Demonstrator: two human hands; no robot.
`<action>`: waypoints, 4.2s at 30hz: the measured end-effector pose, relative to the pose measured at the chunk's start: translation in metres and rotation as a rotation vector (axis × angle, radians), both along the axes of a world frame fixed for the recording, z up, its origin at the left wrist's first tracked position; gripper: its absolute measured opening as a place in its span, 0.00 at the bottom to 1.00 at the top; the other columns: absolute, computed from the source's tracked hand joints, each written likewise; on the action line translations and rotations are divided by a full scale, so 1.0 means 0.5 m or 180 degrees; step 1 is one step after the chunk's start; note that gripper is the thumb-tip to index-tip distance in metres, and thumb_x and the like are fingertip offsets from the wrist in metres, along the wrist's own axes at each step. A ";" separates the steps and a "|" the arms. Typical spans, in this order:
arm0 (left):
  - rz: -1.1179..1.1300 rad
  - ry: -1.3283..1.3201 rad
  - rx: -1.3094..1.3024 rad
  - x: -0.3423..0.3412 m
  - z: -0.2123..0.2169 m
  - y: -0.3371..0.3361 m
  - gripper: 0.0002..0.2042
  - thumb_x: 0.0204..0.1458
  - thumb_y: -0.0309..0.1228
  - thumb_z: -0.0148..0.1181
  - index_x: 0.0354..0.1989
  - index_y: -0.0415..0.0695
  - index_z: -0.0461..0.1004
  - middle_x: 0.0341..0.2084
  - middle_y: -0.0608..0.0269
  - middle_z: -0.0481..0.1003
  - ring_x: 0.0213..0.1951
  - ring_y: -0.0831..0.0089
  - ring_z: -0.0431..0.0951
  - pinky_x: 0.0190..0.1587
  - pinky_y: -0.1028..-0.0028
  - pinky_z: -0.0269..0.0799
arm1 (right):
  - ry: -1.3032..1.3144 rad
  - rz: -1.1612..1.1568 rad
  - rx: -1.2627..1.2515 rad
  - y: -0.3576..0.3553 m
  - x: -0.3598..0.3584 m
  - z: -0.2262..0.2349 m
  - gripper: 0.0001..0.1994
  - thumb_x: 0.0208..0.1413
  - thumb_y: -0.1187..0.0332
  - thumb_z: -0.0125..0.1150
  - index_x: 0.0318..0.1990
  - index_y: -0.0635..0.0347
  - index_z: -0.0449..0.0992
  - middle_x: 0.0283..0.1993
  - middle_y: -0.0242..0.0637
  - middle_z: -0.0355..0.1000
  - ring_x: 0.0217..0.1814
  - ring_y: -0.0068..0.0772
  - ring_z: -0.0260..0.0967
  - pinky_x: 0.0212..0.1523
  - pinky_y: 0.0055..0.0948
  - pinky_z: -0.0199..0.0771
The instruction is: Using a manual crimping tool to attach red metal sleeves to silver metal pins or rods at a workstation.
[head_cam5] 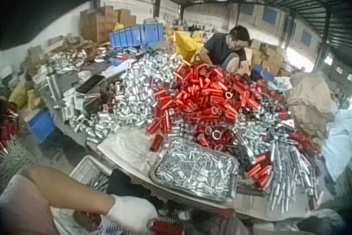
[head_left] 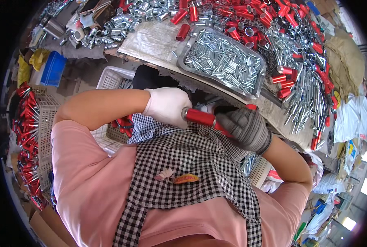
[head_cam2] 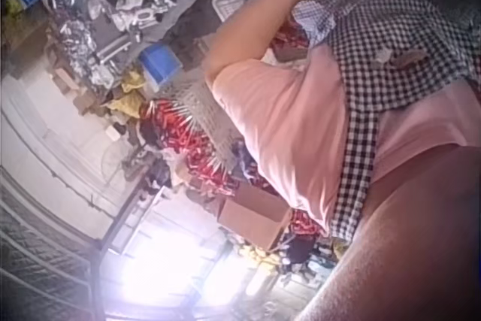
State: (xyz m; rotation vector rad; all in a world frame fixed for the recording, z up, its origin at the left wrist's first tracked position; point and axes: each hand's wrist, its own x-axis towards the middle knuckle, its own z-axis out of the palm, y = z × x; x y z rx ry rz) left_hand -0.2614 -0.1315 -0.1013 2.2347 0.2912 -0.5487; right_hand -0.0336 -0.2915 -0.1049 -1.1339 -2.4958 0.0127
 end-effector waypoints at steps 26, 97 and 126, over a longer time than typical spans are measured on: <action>0.0264 -0.0498 0.1472 0.020 0.052 0.029 0.12 0.43 0.41 0.61 0.26 0.44 0.78 0.22 0.49 0.77 0.29 0.49 0.79 0.34 0.54 0.74 | 0.0168 -0.0649 -0.0146 0.016 0.004 0.038 0.33 0.33 0.66 0.74 0.54 0.56 0.75 0.44 0.38 0.76 0.38 0.41 0.74 0.37 0.41 0.75; 0.0356 -0.0787 -0.0208 0.022 -0.079 -0.022 0.19 0.41 0.44 0.74 0.31 0.42 0.76 0.25 0.53 0.77 0.26 0.62 0.78 0.32 0.67 0.73 | -0.0078 -0.0947 -0.0858 -0.017 0.012 0.034 0.27 0.44 0.61 0.65 0.57 0.47 0.73 0.38 0.35 0.74 0.37 0.40 0.76 0.31 0.45 0.73; 0.2491 -0.2073 -0.0291 0.105 -0.049 -0.001 0.09 0.44 0.28 0.69 0.30 0.37 0.77 0.21 0.60 0.77 0.25 0.74 0.76 0.32 0.73 0.72 | 0.2312 -0.3139 -0.0787 0.083 0.237 0.073 0.33 0.55 0.53 0.61 0.62 0.66 0.65 0.49 0.50 0.75 0.50 0.43 0.76 0.53 0.41 0.75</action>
